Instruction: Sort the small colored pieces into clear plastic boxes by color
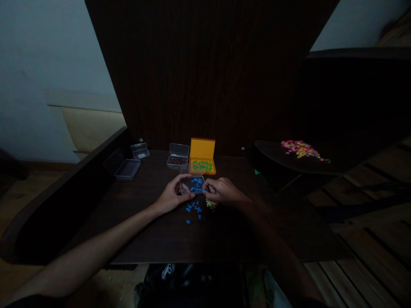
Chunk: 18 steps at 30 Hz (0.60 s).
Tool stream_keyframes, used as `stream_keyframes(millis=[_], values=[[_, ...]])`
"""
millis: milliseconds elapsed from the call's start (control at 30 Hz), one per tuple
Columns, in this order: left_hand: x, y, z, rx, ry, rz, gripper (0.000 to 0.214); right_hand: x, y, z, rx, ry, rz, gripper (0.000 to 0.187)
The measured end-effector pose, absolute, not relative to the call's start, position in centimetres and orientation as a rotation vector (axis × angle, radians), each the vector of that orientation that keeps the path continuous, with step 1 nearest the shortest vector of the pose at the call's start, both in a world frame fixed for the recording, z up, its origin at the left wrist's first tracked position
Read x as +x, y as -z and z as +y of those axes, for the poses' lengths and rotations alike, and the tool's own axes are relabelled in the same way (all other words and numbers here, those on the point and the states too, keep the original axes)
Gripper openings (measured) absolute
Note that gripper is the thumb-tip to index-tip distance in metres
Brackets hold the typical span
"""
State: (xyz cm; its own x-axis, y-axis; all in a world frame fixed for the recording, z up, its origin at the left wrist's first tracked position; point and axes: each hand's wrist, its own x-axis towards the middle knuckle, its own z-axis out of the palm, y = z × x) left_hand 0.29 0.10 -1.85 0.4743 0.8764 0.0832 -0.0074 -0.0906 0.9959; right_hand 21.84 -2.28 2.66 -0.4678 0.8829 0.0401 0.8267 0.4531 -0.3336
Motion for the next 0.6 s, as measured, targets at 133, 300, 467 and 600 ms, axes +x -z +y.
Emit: stream_keyframes(millis=[133, 300, 467, 600], values=[[0.7, 2.1, -0.7, 1.510, -0.857, 0.747, 0.065, 21.0, -2.6, -2.4, -1.573, -0.296, -2.480, 0.020], [1.1, 2.3, -1.6, 1.543, -0.852, 0.692, 0.065, 20.0, -2.9, -2.6, -1.645, -0.225, -2.562, 0.025], [1.4, 2.4, -2.2, 1.562, -0.845, 0.675, 0.064, 19.8, -2.8, -2.6, -1.688, -0.202, -2.625, 0.028], [1.4, 2.4, -2.3, 1.567, -0.839, 0.680, 0.065, 19.7, -2.5, -2.6, -1.680, -0.234, -2.639, 0.029]])
